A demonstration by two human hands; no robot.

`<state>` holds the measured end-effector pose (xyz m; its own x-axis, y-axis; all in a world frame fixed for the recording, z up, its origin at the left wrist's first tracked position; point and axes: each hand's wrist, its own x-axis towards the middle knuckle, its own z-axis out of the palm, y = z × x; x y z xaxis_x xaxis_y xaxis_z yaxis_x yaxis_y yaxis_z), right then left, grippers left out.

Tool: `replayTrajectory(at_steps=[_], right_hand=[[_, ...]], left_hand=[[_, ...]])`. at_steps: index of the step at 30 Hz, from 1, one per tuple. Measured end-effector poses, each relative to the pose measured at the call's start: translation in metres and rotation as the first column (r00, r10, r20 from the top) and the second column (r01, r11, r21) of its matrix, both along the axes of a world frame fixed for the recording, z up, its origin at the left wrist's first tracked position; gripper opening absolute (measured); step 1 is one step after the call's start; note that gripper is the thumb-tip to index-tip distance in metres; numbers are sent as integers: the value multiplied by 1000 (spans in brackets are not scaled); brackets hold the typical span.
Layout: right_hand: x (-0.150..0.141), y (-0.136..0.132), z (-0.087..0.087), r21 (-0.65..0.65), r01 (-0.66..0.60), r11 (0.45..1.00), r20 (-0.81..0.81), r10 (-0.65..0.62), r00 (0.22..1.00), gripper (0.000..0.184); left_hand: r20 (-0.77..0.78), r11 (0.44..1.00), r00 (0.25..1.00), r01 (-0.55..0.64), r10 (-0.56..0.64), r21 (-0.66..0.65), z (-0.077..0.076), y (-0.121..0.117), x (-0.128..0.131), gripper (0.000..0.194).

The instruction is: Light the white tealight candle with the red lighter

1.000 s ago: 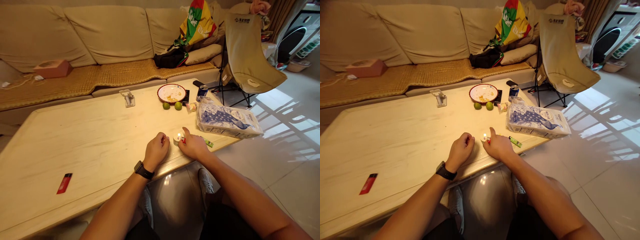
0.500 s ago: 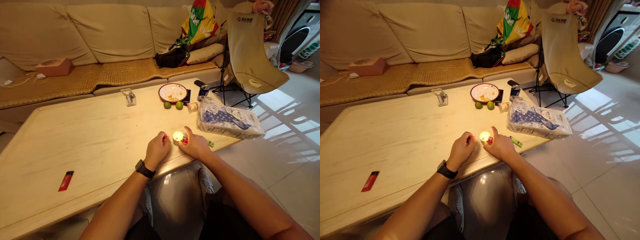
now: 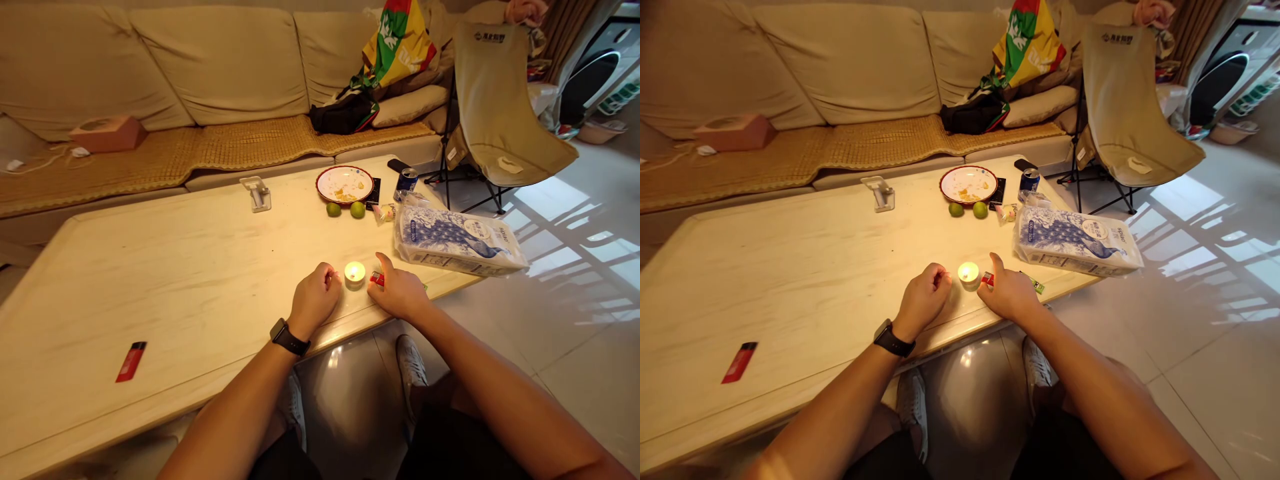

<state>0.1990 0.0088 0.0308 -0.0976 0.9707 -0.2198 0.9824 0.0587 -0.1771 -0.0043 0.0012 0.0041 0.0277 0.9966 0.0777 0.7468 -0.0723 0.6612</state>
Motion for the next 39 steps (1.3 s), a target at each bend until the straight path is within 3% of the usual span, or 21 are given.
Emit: replayTrajectory(at_steps=[5, 9, 18, 26, 39], right_hand=[[3, 1, -2, -13, 18, 1000, -3, -18, 1000, 77], [3, 1, -3, -10, 28, 1000, 8, -28, 1000, 76], [7, 1, -6, 8, 27, 1000, -4, -27, 1000, 73], [16, -1, -8, 18, 33, 999, 21, -33, 999, 74], [16, -3, -4, -18, 6, 1000, 52, -5, 999, 78]], left_hand=[[-49, 995, 997, 52, -56, -84, -12, 3, 4, 15], [-25, 983, 996, 84, -89, -164, -19, 7, 8, 30], [-57, 981, 987, 144, -152, -132, -25, 6, 14, 33], [-77, 980, 987, 130, -143, -148, -19, 2, 14, 44], [-125, 987, 984, 111, -125, -120, -12, -2, 7, 40]])
